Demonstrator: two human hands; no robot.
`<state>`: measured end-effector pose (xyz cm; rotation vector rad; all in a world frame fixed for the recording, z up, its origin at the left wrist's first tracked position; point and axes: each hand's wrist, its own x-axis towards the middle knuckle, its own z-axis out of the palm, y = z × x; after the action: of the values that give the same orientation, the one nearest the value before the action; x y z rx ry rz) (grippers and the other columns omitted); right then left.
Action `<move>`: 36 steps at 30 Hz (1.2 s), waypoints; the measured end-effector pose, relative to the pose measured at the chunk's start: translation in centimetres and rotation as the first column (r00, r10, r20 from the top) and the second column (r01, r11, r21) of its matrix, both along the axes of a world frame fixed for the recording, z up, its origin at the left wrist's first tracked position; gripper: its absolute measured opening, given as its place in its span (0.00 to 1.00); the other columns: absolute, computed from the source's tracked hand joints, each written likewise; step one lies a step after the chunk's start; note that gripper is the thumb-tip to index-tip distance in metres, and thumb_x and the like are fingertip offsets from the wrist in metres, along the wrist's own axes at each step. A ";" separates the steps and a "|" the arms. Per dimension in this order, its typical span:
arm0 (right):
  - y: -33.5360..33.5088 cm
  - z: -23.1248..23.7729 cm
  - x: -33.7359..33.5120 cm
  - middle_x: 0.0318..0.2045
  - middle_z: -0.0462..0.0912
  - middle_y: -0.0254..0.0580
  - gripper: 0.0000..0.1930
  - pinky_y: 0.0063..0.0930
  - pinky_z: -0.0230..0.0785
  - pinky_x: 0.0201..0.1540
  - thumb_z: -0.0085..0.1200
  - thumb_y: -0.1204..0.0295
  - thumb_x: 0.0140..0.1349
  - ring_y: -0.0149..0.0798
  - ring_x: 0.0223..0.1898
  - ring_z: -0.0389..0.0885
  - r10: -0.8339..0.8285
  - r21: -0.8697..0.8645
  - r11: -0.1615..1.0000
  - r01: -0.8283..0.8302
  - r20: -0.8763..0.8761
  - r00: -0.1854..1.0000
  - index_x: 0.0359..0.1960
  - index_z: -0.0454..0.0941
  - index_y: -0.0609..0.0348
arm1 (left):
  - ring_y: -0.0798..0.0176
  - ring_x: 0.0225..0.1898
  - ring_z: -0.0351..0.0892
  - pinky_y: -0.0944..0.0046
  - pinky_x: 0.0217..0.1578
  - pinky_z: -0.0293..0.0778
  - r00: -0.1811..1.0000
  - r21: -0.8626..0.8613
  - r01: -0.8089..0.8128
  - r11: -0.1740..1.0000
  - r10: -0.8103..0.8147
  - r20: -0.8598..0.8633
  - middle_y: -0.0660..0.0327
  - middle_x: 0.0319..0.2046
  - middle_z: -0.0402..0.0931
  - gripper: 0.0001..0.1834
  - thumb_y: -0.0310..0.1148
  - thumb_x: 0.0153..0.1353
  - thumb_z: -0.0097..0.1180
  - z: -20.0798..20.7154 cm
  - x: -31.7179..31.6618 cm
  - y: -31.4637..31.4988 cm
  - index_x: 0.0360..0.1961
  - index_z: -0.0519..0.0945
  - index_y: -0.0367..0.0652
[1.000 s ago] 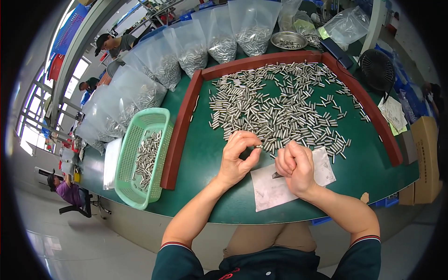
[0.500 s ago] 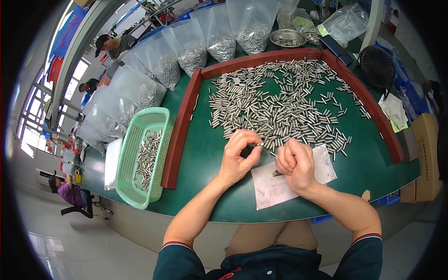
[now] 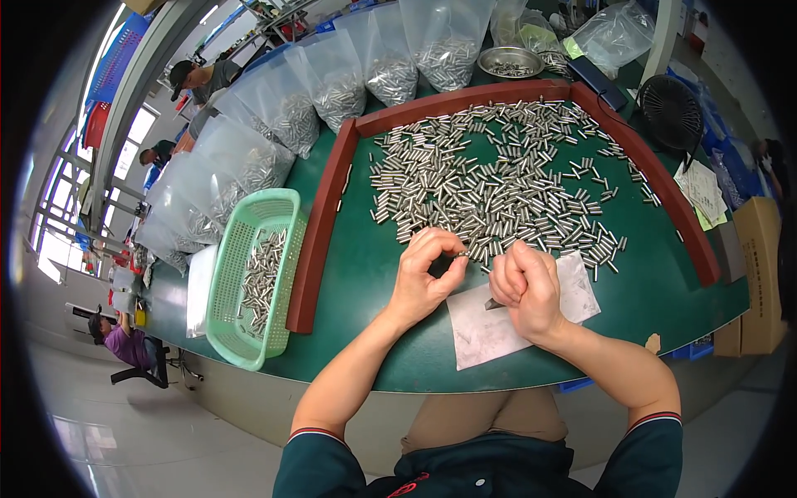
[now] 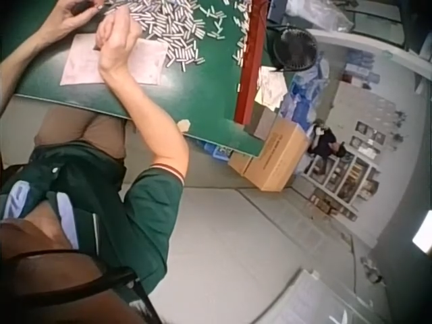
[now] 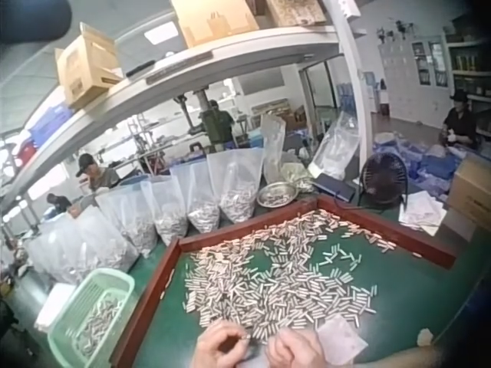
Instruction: Assembling small metal pins into sleeves using tweezers at a manufacturing workbench.
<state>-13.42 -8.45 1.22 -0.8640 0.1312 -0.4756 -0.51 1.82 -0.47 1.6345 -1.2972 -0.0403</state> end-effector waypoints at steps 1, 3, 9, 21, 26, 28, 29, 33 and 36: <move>0.0 -0.1 0.0 0.07 0.56 0.31 0.22 0.18 0.41 0.13 0.32 0.65 0.63 0.23 0.10 0.48 0.005 0.016 1.000 -0.006 0.006 1.000 0.08 0.53 0.55 | 0.62 0.30 0.71 0.66 0.35 0.64 1.000 0.000 0.000 1.000 0.000 0.000 0.61 0.25 0.72 0.05 0.23 0.42 0.55 0.0 0.0 0.0 0.23 0.72 0.38; 0.0 -0.1 0.0 0.07 0.56 0.31 0.22 0.18 0.41 0.13 0.32 0.66 0.63 0.23 0.10 0.48 0.004 0.017 1.000 -0.004 0.007 1.000 0.08 0.53 0.55 | 0.62 0.29 0.71 0.66 0.35 0.64 1.000 0.015 -0.003 1.000 0.004 -0.016 0.61 0.24 0.72 0.05 0.23 0.42 0.55 0.0 0.0 0.1 0.23 0.72 0.38; 0.1 0.1 0.1 0.07 0.55 0.31 0.22 0.19 0.41 0.13 0.32 0.65 0.62 0.24 0.09 0.47 -0.004 0.001 1.000 0.004 0.004 1.000 0.08 0.52 0.54 | 0.67 0.26 0.70 0.70 0.29 0.65 0.995 0.039 -0.020 0.999 0.024 -0.099 0.62 0.23 0.72 0.05 0.23 0.44 0.55 0.1 0.0 0.1 0.24 0.72 0.37; 0.0 0.0 0.1 0.06 0.54 0.31 0.23 0.20 0.40 0.12 0.32 0.64 0.63 0.24 0.09 0.45 -0.001 -0.002 1.000 0.000 -0.010 1.000 0.08 0.52 0.53 | 0.72 0.27 0.72 0.74 0.31 0.69 0.484 -0.040 0.090 0.995 -0.079 -0.871 0.58 0.28 0.75 0.06 0.28 0.57 0.47 0.9 -0.6 0.8 0.33 0.72 0.37; -0.1 0.1 0.0 0.06 0.53 0.31 0.23 0.20 0.39 0.12 0.32 0.63 0.63 0.24 0.09 0.45 -0.007 -0.009 1.000 0.006 -0.020 1.000 0.08 0.52 0.53 | 0.69 0.28 0.74 0.72 0.32 0.71 0.242 -0.116 0.097 0.989 -0.136 -0.961 0.56 0.30 0.75 0.09 0.32 0.59 0.45 1.6 -0.6 0.7 0.36 0.71 0.37; 0.0 0.1 0.2 0.06 0.53 0.31 0.23 0.20 0.39 0.12 0.32 0.63 0.63 0.24 0.09 0.45 0.001 -0.005 1.000 -0.002 -0.021 1.000 0.08 0.52 0.53 | 0.69 0.28 0.74 0.71 0.33 0.72 0.203 -0.093 0.081 0.992 -0.108 -0.973 0.55 0.31 0.75 0.10 0.33 0.59 0.45 1.6 -0.5 0.9 0.37 0.71 0.36; 0.0 0.1 0.2 0.06 0.53 0.31 0.23 0.20 0.39 0.12 0.32 0.63 0.63 0.24 0.09 0.45 0.005 -0.003 1.000 -0.005 -0.021 1.000 0.08 0.52 0.53 | 0.68 0.29 0.75 0.70 0.34 0.73 0.187 -0.083 0.087 0.993 -0.098 -0.977 0.54 0.32 0.75 0.11 0.33 0.59 0.44 1.5 -0.3 1.0 0.38 0.71 0.35; 0.0 0.1 0.2 0.06 0.53 0.31 0.23 0.19 0.39 0.12 0.31 0.63 0.63 0.24 0.09 0.45 0.001 0.000 1.000 -0.001 -0.019 1.000 0.08 0.52 0.53 | 0.66 0.31 0.75 0.68 0.36 0.73 0.147 -0.085 0.102 0.991 -0.100 -0.984 0.53 0.33 0.75 0.12 0.32 0.60 0.42 1.4 -0.2 1.0 0.39 0.70 0.34; 0.0 0.1 0.1 0.06 0.53 0.31 0.22 0.19 0.39 0.12 0.31 0.64 0.63 0.24 0.09 0.45 -0.002 -0.003 1.000 0.002 -0.019 1.000 0.08 0.52 0.53 | 0.66 0.30 0.75 0.68 0.35 0.73 0.164 -0.046 0.091 0.995 -0.060 -0.985 0.53 0.33 0.75 0.14 0.35 0.60 0.42 1.7 -0.4 0.8 0.39 0.70 0.34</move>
<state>-13.32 -8.47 1.36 -0.8716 0.1483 -0.4695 -0.96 2.58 1.25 1.0713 -0.2625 -1.0611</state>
